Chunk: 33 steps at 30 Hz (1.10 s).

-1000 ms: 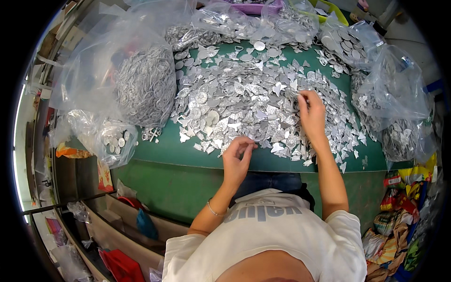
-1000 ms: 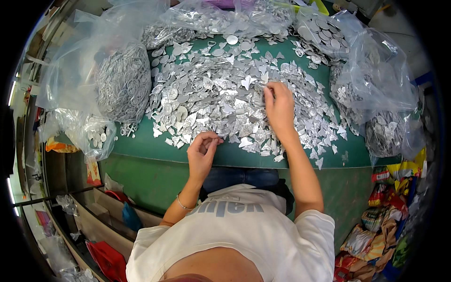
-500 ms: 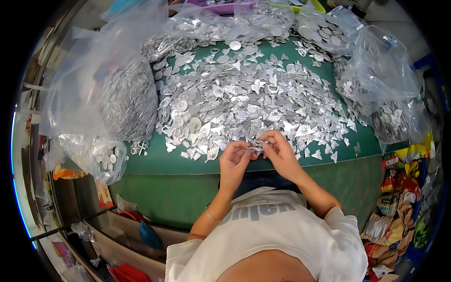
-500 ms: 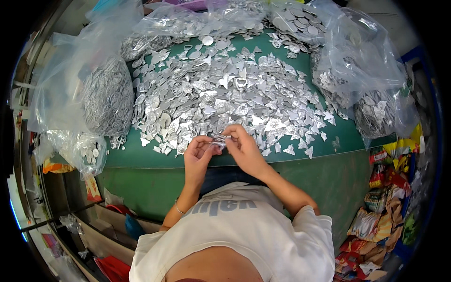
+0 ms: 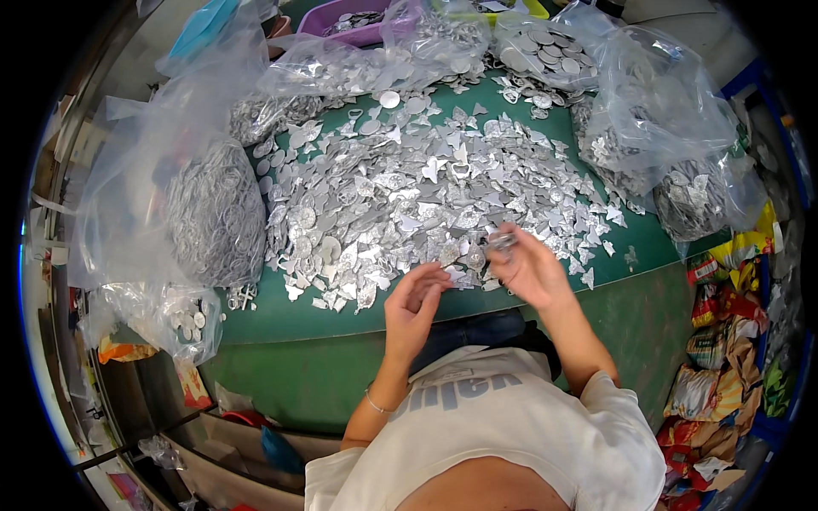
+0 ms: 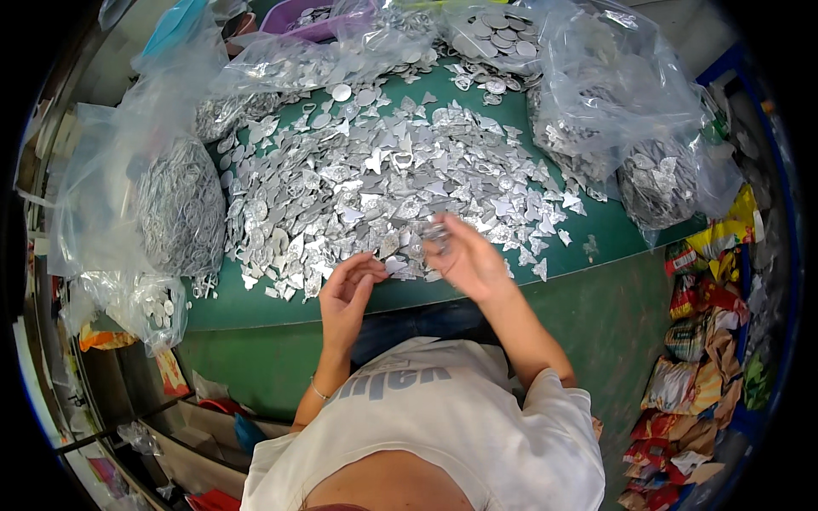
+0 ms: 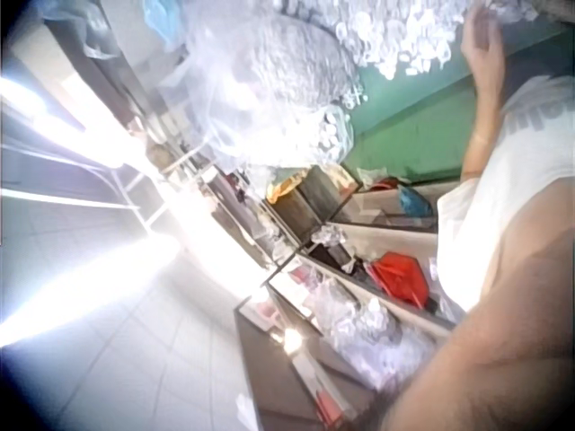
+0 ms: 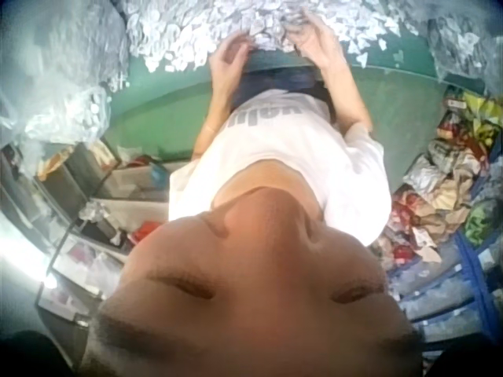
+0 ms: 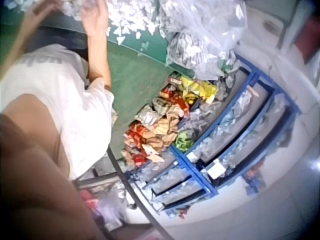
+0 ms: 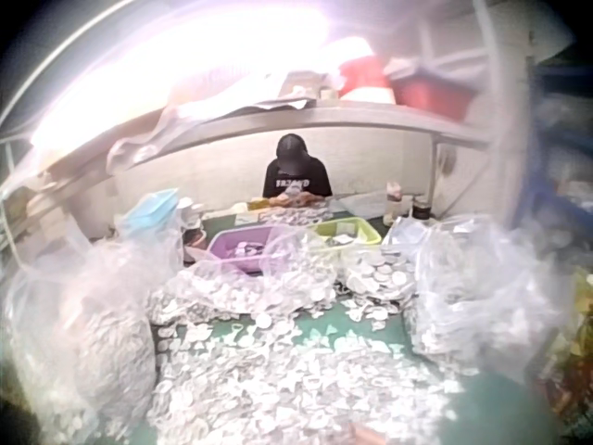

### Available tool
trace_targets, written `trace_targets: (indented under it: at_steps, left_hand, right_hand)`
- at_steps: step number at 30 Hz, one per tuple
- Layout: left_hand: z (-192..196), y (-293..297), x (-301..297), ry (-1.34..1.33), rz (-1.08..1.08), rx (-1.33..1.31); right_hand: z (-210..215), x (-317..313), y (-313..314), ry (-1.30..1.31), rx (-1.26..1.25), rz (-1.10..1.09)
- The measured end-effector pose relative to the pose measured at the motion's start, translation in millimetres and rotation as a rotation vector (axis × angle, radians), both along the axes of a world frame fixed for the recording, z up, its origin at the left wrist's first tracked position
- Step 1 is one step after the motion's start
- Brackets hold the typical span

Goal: The person sorts various small silver hardware components from a central pile on a table into separate piles and plastic bags by hand.

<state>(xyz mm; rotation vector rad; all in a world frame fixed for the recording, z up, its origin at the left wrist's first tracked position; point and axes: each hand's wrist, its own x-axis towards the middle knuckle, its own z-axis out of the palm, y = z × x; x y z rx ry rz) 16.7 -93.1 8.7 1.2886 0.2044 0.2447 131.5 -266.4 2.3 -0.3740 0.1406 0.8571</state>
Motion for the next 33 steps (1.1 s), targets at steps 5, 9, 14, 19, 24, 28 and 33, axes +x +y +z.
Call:
trace_targets:
  at_steps: [5, 9, 14, 19, 24, 28, 33]
  left_hand:
    - [-4, 16, -5, 0.056, 0.186, 0.31]
    - [-7, 27, -5, 0.043, 0.355, 0.82]
    - [-15, 29, -6, 0.134, 0.379, 1.116]
    - [-24, 29, -5, 0.15, 0.406, 1.167]
    - [-27, 27, 0, 0.133, 0.498, 1.122]
    - [-30, 29, 0, 0.13, 0.478, 1.174]
    - [-39, 32, -2, 0.072, 0.514, 1.192]
  right_hand:
    - [17, 55, -31, -0.437, -0.722, -0.3]
    - [13, 95, -40, -1.326, -1.649, -0.434]
    - [9, 102, -24, -1.484, -1.963, -0.149]
    - [13, 106, -33, -1.617, -1.895, -0.019]
    - [15, 113, -47, -1.613, -1.728, 0.085]
    - [16, 112, -46, -1.614, -1.695, -0.05]
    - [8, 114, -65, -0.934, -0.785, -0.194]
